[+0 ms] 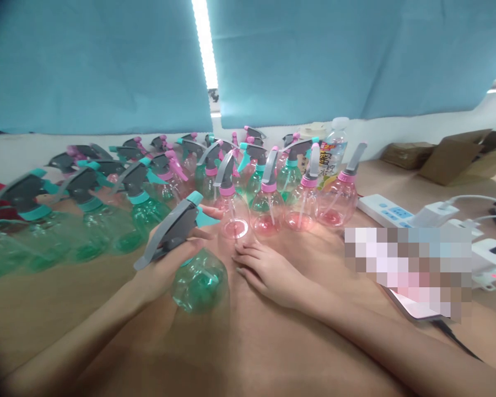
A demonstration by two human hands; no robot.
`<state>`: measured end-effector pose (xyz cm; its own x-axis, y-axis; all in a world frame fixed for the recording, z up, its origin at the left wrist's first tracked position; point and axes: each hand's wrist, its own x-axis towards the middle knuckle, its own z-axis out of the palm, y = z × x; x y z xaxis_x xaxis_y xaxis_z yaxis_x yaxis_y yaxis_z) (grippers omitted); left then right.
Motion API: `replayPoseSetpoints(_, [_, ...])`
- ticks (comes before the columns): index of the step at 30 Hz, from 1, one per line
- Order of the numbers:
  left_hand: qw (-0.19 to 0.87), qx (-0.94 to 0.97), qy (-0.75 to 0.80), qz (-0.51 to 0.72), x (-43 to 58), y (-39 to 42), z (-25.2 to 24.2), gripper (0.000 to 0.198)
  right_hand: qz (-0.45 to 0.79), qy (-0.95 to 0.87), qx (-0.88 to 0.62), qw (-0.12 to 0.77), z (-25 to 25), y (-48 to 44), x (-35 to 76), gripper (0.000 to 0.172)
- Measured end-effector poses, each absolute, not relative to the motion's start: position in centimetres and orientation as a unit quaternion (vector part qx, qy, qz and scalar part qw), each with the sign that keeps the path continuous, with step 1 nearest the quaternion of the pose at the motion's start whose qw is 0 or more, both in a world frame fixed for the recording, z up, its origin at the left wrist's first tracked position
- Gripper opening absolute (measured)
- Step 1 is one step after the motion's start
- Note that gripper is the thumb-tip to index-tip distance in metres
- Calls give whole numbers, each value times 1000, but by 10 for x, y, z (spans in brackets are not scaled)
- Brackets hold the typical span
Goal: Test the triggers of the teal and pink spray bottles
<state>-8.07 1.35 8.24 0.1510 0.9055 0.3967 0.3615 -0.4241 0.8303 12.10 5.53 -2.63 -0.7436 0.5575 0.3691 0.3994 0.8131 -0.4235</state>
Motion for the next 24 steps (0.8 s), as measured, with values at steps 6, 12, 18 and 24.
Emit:
replayPoseSetpoints(6, [291, 688, 465, 475, -81, 15, 79, 15, 158, -918, -263, 250, -25, 54, 121, 32])
replayPoseSetpoints(12, [295, 691, 461, 472, -81, 15, 79, 17, 160, -919, -260, 251, -25, 55, 121, 33])
replayPoseSetpoints(18, [291, 704, 450, 466, -83, 15, 79, 26, 163, -917, -260, 255, -25, 55, 122, 33])
replayPoseSetpoints(24, [296, 700, 447, 471, -84, 14, 79, 15, 158, -918, -262, 252, -25, 55, 121, 33])
